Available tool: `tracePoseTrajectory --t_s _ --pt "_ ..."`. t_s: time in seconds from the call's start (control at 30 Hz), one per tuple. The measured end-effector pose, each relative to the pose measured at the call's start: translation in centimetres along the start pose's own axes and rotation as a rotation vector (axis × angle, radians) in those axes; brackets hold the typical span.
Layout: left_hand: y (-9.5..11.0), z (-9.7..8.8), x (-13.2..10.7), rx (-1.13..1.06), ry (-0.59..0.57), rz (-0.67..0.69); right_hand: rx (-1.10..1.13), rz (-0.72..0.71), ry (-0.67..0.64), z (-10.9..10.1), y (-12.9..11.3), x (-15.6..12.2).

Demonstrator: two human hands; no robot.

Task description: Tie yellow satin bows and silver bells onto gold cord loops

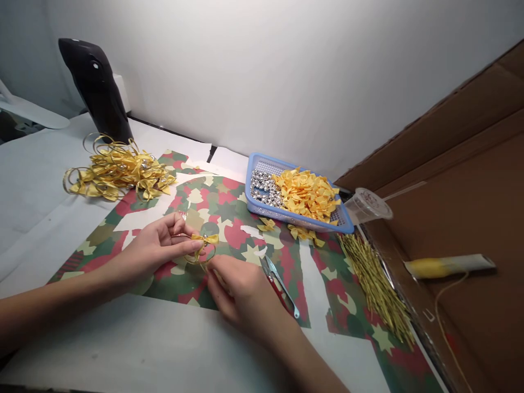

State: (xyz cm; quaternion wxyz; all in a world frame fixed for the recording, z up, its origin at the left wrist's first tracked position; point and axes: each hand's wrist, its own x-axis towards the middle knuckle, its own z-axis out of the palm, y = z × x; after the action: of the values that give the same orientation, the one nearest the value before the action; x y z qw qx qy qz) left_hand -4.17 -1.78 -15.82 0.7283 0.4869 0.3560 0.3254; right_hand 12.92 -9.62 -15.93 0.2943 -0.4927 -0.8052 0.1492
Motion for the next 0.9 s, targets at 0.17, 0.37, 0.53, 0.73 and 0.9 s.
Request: tracePoseTrajectory --t_s 0.17,0.37,0.53,0.73,0.9 --pt "-0.1 0.0 0.0 0.010 0.026 -0.021 -0.019 -0.042 -0.007 0.4 0.0 -0.1" --pt "-0.4 0.0 0.1 0.030 0.012 -0.030 -0.043 -0.091 -0.035 0.7 0.1 -0.2" --pt "-0.4 0.1 0.1 0.004 0.005 -0.018 -0.012 -0.151 -0.071 0.2 -0.4 0.1" --pt "0.0 0.1 0.1 0.007 0.026 -0.043 0.256 -0.041 0.108 -1.3 -0.1 0.1" --pt "0.0 0.1 0.0 0.015 0.008 -0.066 0.427 0.351 0.291 -1.0 0.6 0.6"
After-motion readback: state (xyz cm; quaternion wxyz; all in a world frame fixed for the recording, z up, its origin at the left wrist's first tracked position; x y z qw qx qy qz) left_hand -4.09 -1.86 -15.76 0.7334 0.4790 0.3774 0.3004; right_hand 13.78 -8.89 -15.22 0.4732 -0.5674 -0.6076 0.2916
